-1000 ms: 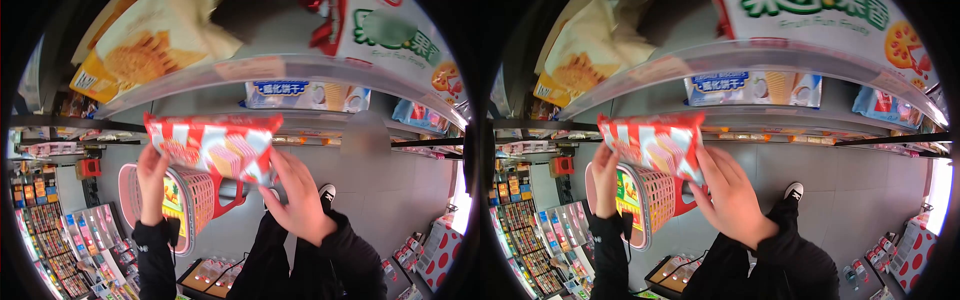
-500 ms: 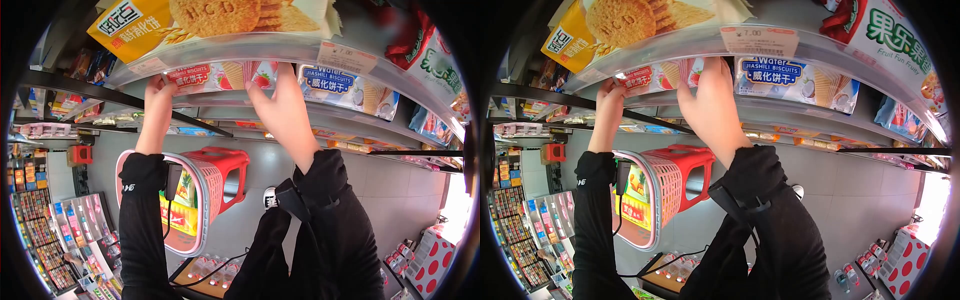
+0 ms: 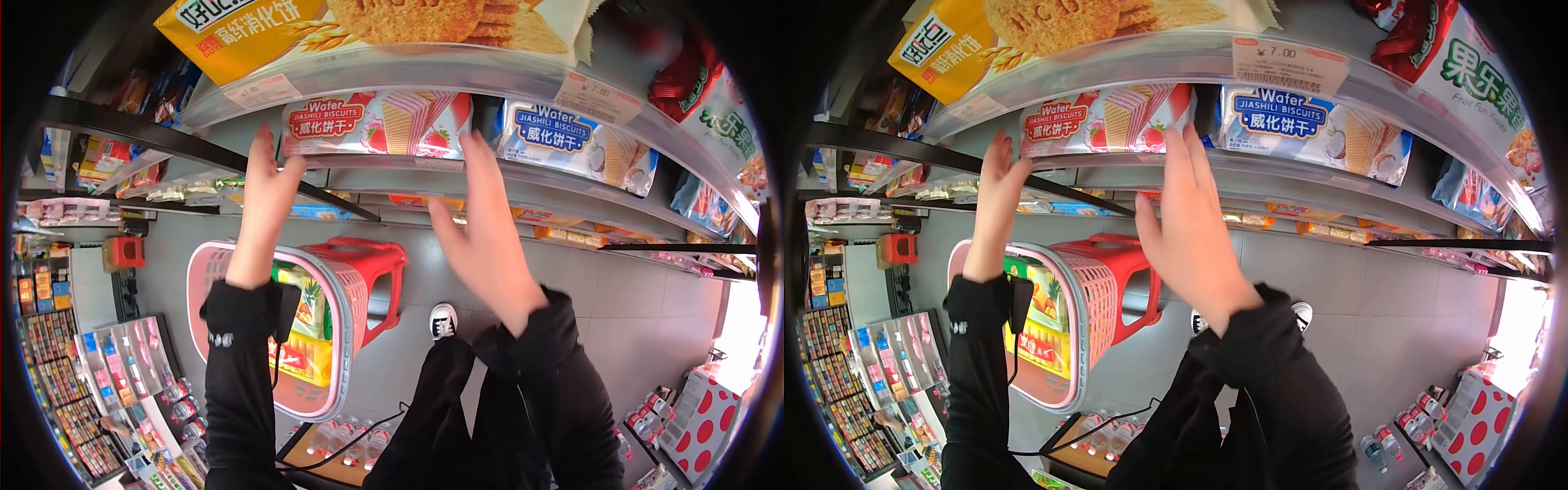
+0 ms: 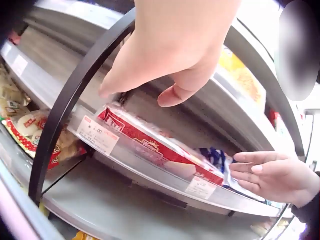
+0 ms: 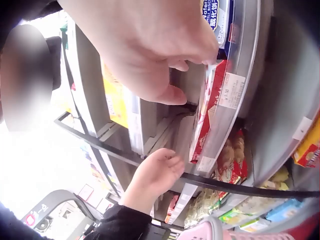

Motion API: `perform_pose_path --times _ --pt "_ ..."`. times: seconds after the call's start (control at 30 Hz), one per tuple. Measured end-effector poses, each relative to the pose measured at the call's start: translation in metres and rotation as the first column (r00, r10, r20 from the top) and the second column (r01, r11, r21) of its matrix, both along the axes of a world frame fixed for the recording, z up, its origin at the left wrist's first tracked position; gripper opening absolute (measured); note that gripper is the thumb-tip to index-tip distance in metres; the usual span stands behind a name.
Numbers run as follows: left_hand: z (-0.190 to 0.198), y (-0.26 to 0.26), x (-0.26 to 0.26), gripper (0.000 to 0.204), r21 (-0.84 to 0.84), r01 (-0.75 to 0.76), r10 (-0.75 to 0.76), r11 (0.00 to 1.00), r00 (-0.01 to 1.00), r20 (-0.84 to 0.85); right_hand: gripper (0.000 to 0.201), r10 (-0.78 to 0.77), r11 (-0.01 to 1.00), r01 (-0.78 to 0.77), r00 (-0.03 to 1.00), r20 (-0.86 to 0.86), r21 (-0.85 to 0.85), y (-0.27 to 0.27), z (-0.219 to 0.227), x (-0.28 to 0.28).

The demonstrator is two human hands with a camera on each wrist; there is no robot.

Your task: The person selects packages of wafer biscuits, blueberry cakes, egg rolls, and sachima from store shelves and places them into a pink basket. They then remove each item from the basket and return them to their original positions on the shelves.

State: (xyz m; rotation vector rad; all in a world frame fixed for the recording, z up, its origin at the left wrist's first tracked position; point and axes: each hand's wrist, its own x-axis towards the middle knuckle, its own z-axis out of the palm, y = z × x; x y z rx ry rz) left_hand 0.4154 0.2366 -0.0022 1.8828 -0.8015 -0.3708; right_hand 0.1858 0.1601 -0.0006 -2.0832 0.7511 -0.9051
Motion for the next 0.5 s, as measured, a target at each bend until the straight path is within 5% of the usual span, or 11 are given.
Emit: perform_pose_path --times 0.2,0.33,0.5 --pt "0.028 0.084 -0.089 0.049 0.082 0.285 -0.289 0.955 0.957 0.038 0.046 0.180 0.948 -0.150 0.980 -0.081 0.281 0.065 -0.009 -0.061" --pt "0.014 0.126 -0.146 0.029 0.129 0.351 -0.331 0.928 0.931 -0.153 0.034 0.338 0.823 -0.216 0.930 -0.146 0.525 0.100 -0.039 -0.111" --pt "-0.010 0.143 -0.218 0.024 0.161 0.378 -0.248 0.912 0.819 -0.517 0.025 0.367 0.766 -0.186 0.912 -0.181 0.615 0.119 -0.045 -0.172"
